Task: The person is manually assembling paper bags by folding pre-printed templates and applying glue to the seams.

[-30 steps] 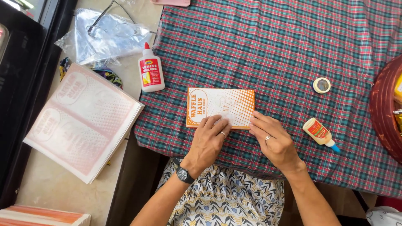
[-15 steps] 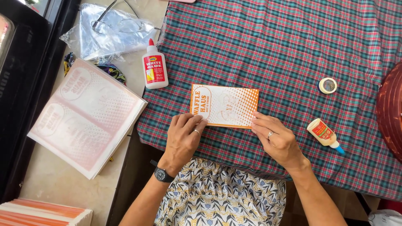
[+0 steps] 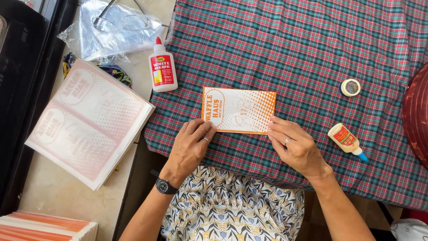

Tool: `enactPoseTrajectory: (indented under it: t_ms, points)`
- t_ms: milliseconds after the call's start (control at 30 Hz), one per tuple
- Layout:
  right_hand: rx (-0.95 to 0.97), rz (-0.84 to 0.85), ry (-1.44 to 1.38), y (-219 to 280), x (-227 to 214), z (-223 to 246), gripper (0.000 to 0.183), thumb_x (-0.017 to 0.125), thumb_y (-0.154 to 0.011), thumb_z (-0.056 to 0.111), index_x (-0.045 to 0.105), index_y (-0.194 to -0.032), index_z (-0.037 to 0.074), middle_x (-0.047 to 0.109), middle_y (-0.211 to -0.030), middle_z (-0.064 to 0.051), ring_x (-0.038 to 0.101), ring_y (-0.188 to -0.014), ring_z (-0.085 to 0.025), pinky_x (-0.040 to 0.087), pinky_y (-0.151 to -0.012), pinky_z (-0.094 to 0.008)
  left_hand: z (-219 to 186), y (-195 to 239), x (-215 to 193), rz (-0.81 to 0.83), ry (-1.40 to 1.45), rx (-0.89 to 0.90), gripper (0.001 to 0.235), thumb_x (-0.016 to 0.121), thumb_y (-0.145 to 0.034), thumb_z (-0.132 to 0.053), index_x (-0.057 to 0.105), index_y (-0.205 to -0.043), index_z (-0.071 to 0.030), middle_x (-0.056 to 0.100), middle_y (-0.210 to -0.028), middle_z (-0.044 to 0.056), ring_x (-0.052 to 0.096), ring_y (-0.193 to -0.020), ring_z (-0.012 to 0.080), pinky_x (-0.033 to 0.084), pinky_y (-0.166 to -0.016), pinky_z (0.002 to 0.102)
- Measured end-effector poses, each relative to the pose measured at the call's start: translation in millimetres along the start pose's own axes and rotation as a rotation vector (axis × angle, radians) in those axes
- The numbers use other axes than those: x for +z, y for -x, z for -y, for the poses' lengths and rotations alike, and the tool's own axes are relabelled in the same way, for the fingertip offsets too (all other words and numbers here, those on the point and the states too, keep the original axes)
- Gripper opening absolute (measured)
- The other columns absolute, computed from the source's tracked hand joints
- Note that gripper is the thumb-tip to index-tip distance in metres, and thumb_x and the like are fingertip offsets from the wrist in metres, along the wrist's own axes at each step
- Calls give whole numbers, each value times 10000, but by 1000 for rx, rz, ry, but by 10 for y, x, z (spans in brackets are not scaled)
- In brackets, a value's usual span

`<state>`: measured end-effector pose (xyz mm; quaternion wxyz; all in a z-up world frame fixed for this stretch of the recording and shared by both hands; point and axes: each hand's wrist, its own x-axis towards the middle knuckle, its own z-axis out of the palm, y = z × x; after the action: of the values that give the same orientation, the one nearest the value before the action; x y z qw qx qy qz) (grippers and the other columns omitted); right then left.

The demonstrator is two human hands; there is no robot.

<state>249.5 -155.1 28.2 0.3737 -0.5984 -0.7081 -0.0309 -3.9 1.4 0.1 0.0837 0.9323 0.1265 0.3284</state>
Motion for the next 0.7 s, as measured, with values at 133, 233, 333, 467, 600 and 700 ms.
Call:
enactPoseTrajectory:
  t_ms: [133,233,333,467,600,700]
  points:
    - [-27,25,17,-3,-11,-23,77,759,-850,-77,773,-911,-32,775,-967,-148,753,-1046,-340,616,-905,-423,1,38,60,14,32,-31,171,611,-959,19,762,-1039,22,696,-1017,164,657,-1028,351,542,-826,398]
    - [-20,40,37,6,0,-18,87,763,-849,-77,776,-921,-31,773,-984,-150,750,-1055,-340,621,-902,-427,0,23,73,28,38,-65,160,608,-965,21,764,-996,33,698,-1004,155,661,-1025,344,541,-828,387]
    - [-19,44,32,13,-3,-26,99,757,-857,-81,770,-946,-42,771,-1008,-165,743,-1067,-351,616,-909,-439,8,-3,80,48,64,-60,167,600,-948,58,755,-1012,52,703,-991,167,672,-1019,348,539,-864,398]
    - [-15,49,9,43,-22,-46,92,748,-872,-63,766,-961,-45,774,-1030,-159,736,-1098,-352,605,-924,-435,-40,-114,-32,103,-1,-68,162,594,-967,30,750,-1006,17,692,-961,123,675,-1010,294,518,-891,387]
    - [61,127,-41,29,-100,-4,123,710,-899,-30,774,-1004,-26,771,-1091,-143,705,-1181,-342,561,-1013,-439,-22,-88,-1,133,-40,-28,211,619,-967,10,739,-1114,-82,693,-944,120,701,-928,279,519,-964,462]
    - [129,139,-83,38,-119,-16,122,698,-921,-1,780,-1010,-6,773,-1095,-123,703,-1187,-326,552,-1024,-430,-25,-58,27,127,-37,-30,191,626,-975,-4,754,-1084,-97,700,-962,135,707,-929,289,523,-963,474]
